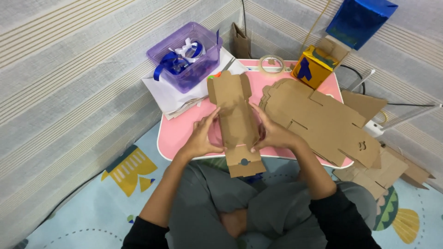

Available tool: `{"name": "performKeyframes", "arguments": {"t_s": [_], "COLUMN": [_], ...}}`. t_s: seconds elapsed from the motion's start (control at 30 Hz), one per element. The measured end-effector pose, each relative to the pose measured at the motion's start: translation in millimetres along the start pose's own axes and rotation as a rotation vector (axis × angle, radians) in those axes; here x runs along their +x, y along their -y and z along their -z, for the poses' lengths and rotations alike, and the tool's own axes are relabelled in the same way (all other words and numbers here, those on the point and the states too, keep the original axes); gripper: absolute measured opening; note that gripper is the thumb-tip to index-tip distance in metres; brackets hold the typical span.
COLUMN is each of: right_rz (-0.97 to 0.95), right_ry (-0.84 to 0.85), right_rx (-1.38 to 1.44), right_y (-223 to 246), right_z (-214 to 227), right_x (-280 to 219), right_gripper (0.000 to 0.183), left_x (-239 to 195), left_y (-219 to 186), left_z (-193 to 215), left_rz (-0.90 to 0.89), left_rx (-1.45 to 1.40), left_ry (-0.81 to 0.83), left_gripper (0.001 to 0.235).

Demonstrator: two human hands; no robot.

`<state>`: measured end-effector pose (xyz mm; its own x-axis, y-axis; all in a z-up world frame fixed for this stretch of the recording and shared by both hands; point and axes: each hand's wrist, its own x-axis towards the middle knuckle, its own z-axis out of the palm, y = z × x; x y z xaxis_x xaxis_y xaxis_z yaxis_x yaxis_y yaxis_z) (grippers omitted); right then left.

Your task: Assembling a cardboard gift box by folding and then filling it with small items from a container.

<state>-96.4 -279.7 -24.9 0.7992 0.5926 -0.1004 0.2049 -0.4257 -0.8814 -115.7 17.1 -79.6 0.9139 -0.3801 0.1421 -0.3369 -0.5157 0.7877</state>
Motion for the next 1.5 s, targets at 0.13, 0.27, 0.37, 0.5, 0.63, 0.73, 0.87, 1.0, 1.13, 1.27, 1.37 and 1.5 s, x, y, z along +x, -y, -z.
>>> {"name": "performKeyframes", "arguments": {"t_s": [0.13, 0.27, 0.37, 0.5, 0.63, 0.73, 0.87, 1.0, 1.13, 1.27, 1.37, 1.5], "right_rz": [-0.045, -0.064, -0.125, -0.156, -0.132, -0.112, -0.131, -0.219, -0.074, -0.058, -0.020, -0.023], "right_ry": [0.085, 0.088, 0.086, 0.060, 0.034, 0.000, 0.039, 0.183, 0.206, 0.193, 0.181, 0.143], "right_rx": [0.034, 0.042, 0.005, -0.030, -0.028, -0.040, -0.101, -0.190, -0.218, -0.299, -0.345, -0.364], "right_y": [-5.3, -8.5, -20.8, -27.0, -34.0, -28.5, -23.1, -0.1, -18.7, -3.4, 8.5, 7.4], "right_z": [9.8, 13.1, 12.0, 10.7, 7.2, 5.4, 9.6, 21.8, 19.3, 10.4, 6.9, 4.8], "right_x": [4.6, 7.9, 11.5, 13.1, 10.3, 7.3, 3.7, -0.7, -6.9, -12.5, -18.2, -21.8], "right_gripper": [0.157, 0.158, 0.149, 0.140, 0.139, 0.138, 0.140, 0.147, 0.159, 0.163, 0.164, 0.162], "left_x": [-2.3, -0.5, -1.3, -2.9, -3.6, -3.6, -1.8, -1.4, -0.9, -2.4, -1.1, -0.9], "left_y": [-7.6, -9.1, -5.1, -7.6, -10.3, -16.0, -13.6, -11.8, -8.4, 3.5, 7.5, 6.3], "left_z": [0.9, 2.4, -0.5, 0.6, -1.2, 0.9, 2.6, 3.6, 4.6, 5.6, 8.3, 12.4], "left_rz": [0.032, 0.015, 0.024, 0.053, 0.069, 0.059, 0.022, 0.013, -0.010, 0.005, 0.003, 0.011], "left_rx": [0.012, 0.019, 0.011, 0.006, 0.019, 0.062, 0.088, 0.070, 0.046, -0.009, -0.056, -0.085], "left_ry": [0.002, -0.010, -0.015, -0.013, -0.014, -0.015, -0.007, 0.004, 0.021, 0.062, 0.105, 0.149], "left_gripper": [0.134, 0.132, 0.132, 0.131, 0.131, 0.131, 0.131, 0.129, 0.130, 0.129, 0.128, 0.127]}}
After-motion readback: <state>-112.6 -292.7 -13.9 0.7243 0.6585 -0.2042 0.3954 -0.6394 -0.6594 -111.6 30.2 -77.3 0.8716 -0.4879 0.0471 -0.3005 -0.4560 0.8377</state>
